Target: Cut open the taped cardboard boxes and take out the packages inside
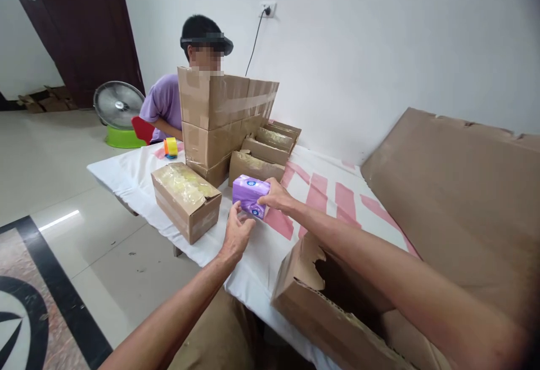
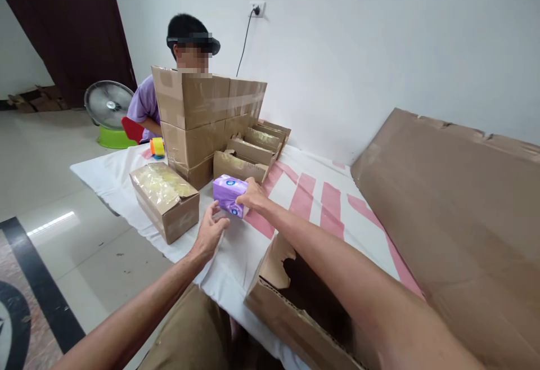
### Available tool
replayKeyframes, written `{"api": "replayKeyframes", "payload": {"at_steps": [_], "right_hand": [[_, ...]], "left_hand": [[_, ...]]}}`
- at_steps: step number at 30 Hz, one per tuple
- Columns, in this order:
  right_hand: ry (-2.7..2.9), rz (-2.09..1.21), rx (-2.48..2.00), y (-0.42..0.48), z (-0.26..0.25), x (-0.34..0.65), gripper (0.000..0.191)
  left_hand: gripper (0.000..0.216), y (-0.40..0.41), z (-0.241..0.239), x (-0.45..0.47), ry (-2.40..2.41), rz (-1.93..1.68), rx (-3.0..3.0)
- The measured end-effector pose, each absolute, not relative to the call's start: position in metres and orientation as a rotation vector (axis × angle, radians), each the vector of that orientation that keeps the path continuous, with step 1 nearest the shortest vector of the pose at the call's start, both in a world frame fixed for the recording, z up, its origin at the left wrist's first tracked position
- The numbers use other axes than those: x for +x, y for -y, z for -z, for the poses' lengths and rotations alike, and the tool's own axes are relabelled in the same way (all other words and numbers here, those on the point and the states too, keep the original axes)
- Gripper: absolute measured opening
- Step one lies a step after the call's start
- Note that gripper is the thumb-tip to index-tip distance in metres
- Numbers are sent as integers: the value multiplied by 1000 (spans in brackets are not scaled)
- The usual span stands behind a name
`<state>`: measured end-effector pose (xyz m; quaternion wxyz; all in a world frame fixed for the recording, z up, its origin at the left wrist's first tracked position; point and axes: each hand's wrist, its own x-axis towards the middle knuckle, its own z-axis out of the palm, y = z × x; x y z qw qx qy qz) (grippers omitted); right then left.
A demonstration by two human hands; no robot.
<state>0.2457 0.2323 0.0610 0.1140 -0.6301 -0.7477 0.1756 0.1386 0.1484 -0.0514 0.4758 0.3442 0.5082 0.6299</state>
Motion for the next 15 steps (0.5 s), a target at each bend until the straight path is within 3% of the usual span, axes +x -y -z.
{"api": "replayKeyframes", "payload": {"at_steps": [4, 10, 15], "right_hand": [[2319, -431, -1906, -265, -43, 234, 65], [2479, -306, -2028, -277, -30, 238, 54], [2597, -416, -1827, -268, -39, 243, 78]], "left_hand": [[82, -193, 64, 134, -1385, -1524, 931], [84, -234, 83, 140, -1529, -1484, 951], [84, -240, 87, 150, -1629, -1474, 994]]}}
